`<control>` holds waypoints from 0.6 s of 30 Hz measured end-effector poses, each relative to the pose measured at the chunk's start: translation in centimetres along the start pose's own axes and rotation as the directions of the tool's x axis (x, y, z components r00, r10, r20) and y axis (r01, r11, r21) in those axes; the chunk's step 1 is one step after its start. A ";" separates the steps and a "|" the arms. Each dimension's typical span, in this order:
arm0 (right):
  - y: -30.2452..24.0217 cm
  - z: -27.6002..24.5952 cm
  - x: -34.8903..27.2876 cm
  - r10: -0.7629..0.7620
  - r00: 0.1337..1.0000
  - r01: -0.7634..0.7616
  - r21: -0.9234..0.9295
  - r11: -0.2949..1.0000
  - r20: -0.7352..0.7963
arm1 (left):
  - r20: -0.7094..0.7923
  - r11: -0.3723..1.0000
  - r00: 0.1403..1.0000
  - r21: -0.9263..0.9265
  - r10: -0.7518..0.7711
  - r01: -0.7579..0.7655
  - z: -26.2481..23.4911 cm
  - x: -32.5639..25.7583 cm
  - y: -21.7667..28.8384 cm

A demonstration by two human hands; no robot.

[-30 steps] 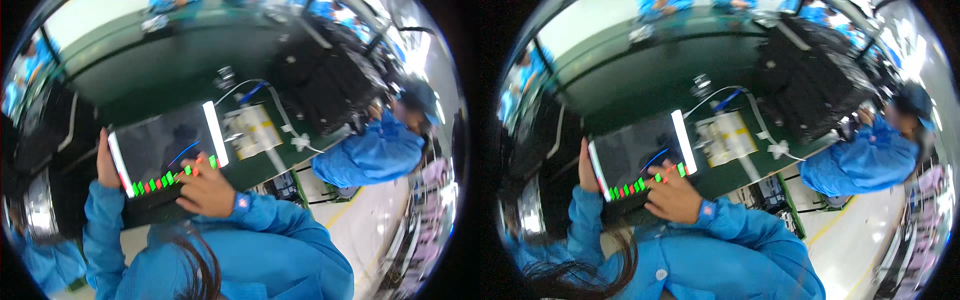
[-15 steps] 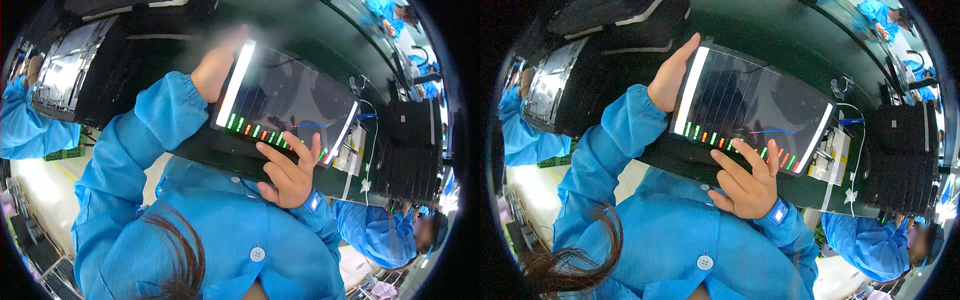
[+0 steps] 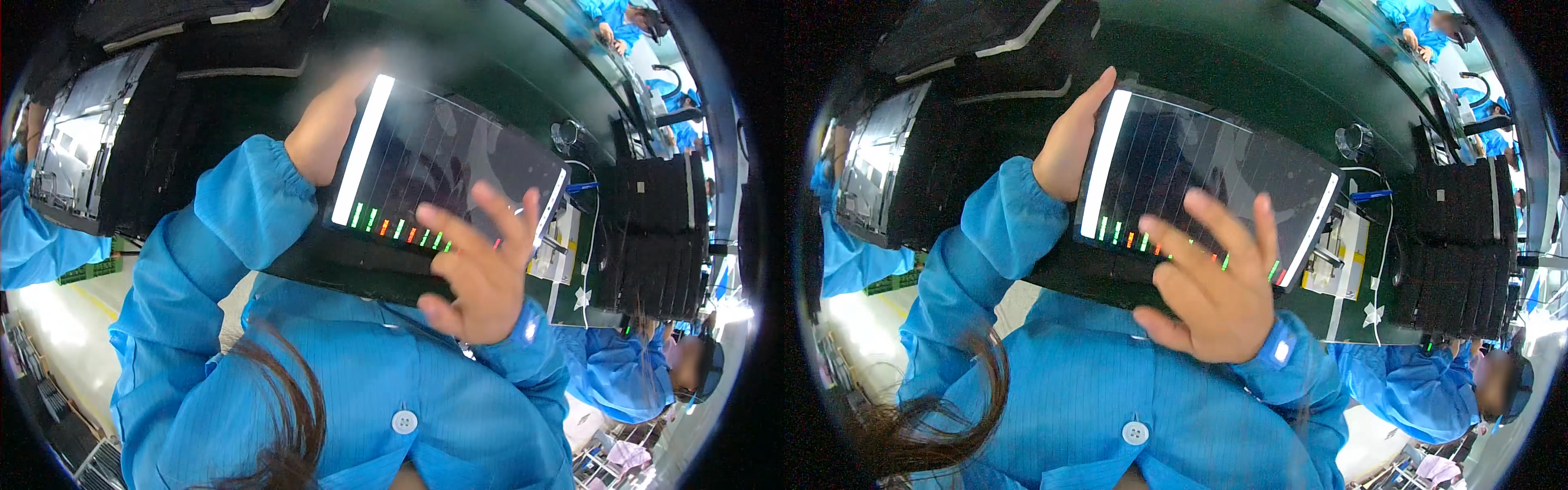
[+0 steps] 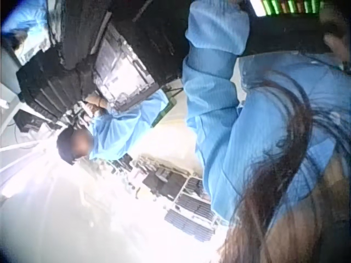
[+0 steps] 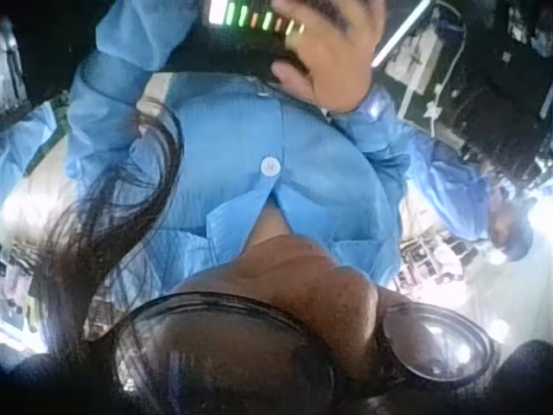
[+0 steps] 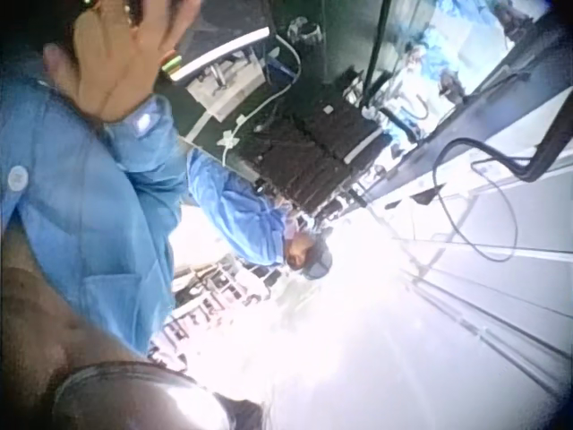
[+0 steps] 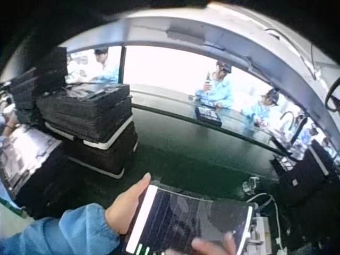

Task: Test the screen, touch, and diagnostic features of multiple tablets during assembly.

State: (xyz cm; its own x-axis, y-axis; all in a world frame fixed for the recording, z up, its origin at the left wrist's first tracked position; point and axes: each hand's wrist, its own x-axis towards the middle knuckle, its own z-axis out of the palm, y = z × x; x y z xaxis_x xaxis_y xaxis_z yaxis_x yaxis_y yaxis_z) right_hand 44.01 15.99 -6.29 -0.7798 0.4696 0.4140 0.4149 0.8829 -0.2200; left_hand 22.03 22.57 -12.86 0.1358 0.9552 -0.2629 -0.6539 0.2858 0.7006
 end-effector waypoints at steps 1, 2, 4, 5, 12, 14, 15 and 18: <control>0.5 -0.5 1.4 -0.001 1.000 0.001 -0.001 1.000 -0.006 | 0.035 0.998 0.999 -0.050 -0.025 0.027 0.0 -0.1 0.1; 1.2 -0.8 3.0 -0.009 0.998 0.006 -0.044 0.999 -0.060 | 0.035 0.999 0.999 -0.044 -0.022 0.023 0.0 -0.1 0.0; 3.2 -0.2 6.0 -0.025 0.986 0.008 -0.099 0.995 -0.165 | 0.120 0.993 0.993 -0.112 -0.015 0.028 0.0 -0.3 0.1; 4.3 0.5 7.4 -0.024 0.975 0.000 -0.109 0.994 -0.219 | 0.100 0.990 0.995 -0.141 -0.016 0.030 0.5 -0.4 0.2; 6.8 3.8 11.9 -0.013 0.971 -0.012 -0.105 0.994 -0.238 | 0.071 0.980 0.997 -0.199 -0.011 0.025 1.2 -0.5 0.4; 6.6 3.6 12.3 -0.016 0.975 0.002 -0.062 0.998 -0.222 | 0.051 0.981 0.998 -0.193 0.039 -0.029 1.5 -0.5 0.4; 6.6 3.4 12.4 -0.062 0.969 0.045 -0.075 0.996 -0.241 | 0.052 0.981 0.998 -0.195 0.037 -0.026 1.5 -0.5 0.4; 6.2 2.9 12.3 -0.159 0.952 0.142 -0.084 0.986 -0.262 | 0.151 0.980 0.985 -0.195 0.078 -0.047 1.6 -0.9 0.5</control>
State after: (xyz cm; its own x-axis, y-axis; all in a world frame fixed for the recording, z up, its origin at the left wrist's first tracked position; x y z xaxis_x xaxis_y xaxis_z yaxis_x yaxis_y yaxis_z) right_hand 35.62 27.21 -5.07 -0.6853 0.3062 0.6608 0.3377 0.9375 -0.0841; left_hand 22.75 22.00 -11.24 0.1958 0.9751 -0.1043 -0.7921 0.2199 0.5694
